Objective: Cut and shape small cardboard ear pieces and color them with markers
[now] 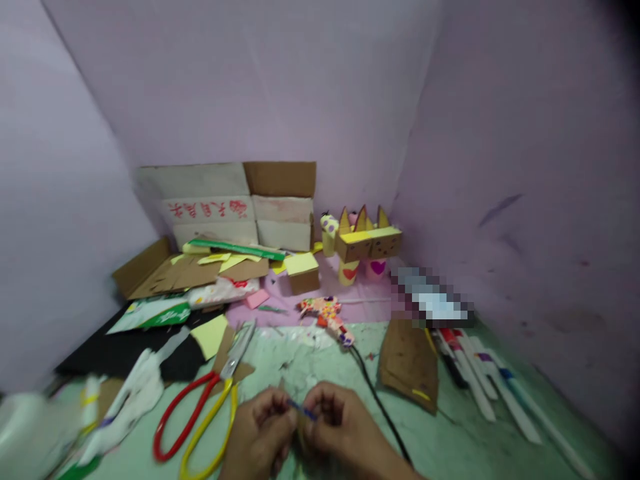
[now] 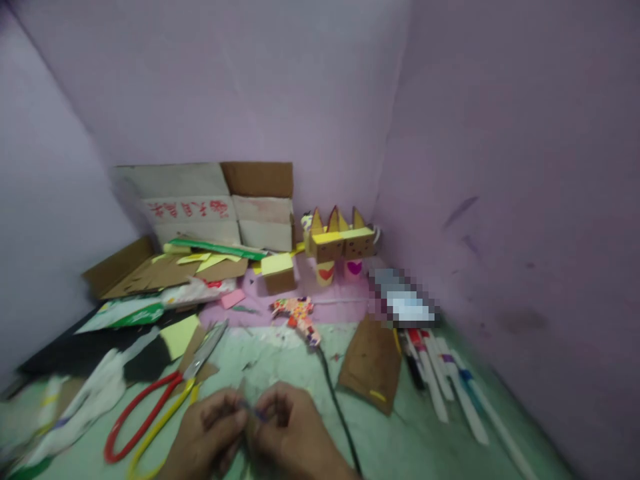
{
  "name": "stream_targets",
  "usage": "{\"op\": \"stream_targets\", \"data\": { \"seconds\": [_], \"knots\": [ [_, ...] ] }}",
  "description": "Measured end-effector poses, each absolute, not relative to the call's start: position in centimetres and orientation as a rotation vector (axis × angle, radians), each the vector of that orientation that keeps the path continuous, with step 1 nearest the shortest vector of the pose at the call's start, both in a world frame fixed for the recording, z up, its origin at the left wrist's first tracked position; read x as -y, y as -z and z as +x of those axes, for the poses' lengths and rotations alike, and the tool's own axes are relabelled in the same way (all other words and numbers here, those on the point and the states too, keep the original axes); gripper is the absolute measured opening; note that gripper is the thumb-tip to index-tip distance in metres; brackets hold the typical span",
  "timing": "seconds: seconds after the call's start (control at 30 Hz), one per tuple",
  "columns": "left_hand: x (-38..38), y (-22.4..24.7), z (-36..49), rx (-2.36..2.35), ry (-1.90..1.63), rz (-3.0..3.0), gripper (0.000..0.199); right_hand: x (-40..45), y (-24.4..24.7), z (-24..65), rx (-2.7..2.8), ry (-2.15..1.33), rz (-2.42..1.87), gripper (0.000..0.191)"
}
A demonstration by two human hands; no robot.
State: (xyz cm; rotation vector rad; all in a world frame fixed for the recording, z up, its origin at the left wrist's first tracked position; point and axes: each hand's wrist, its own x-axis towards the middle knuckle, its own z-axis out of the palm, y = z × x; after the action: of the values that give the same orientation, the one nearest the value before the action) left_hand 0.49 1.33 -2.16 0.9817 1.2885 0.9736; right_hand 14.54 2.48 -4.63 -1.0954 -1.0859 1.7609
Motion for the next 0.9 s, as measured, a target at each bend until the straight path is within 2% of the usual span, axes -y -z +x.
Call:
{"op": "stream_targets", "data": {
  "seconds": [0.07, 0.23, 0.33, 0.5, 0.7, 0.9],
  "knots": [
    [-1.3, 1.9, 0.5, -1.286, -0.966, 0.981, 0.028, -2.4, 3.4, 14.8, 1.08, -1.825, -1.069, 0.042],
    [-1.5, 1.8, 0.3, -1.232, -0.957, 1.029, 0.019, -2.3, 2.0, 15.0, 1.022, -1.822, -1.146, 0.021],
    [-1.6, 1.8, 0.4, -1.192, -0.967, 1.056, 0.018, -2.0, 1.8, 14.9, 0.963, -1.821, -1.148, 0.016],
    [-1.7, 1.5, 0.4, -1.216, -0.983, 1.08, 0.016, -1.8, 1.5, 15.1, 0.921, -1.84, -1.13, 0.017],
    [-2.1, 1.1, 0.3, -1.192, -0.984, 0.979, 0.015, -2.3, 1.1, 15.9, 0.938, -2.07, -1.047, 0.018],
    [-2.3, 0.7, 0.2, -1.178, -0.963, 0.996, 0.015, -2.2, 1.2, 16.2, 0.946, -2.071, -1.068, 0.013]
  ]
}}
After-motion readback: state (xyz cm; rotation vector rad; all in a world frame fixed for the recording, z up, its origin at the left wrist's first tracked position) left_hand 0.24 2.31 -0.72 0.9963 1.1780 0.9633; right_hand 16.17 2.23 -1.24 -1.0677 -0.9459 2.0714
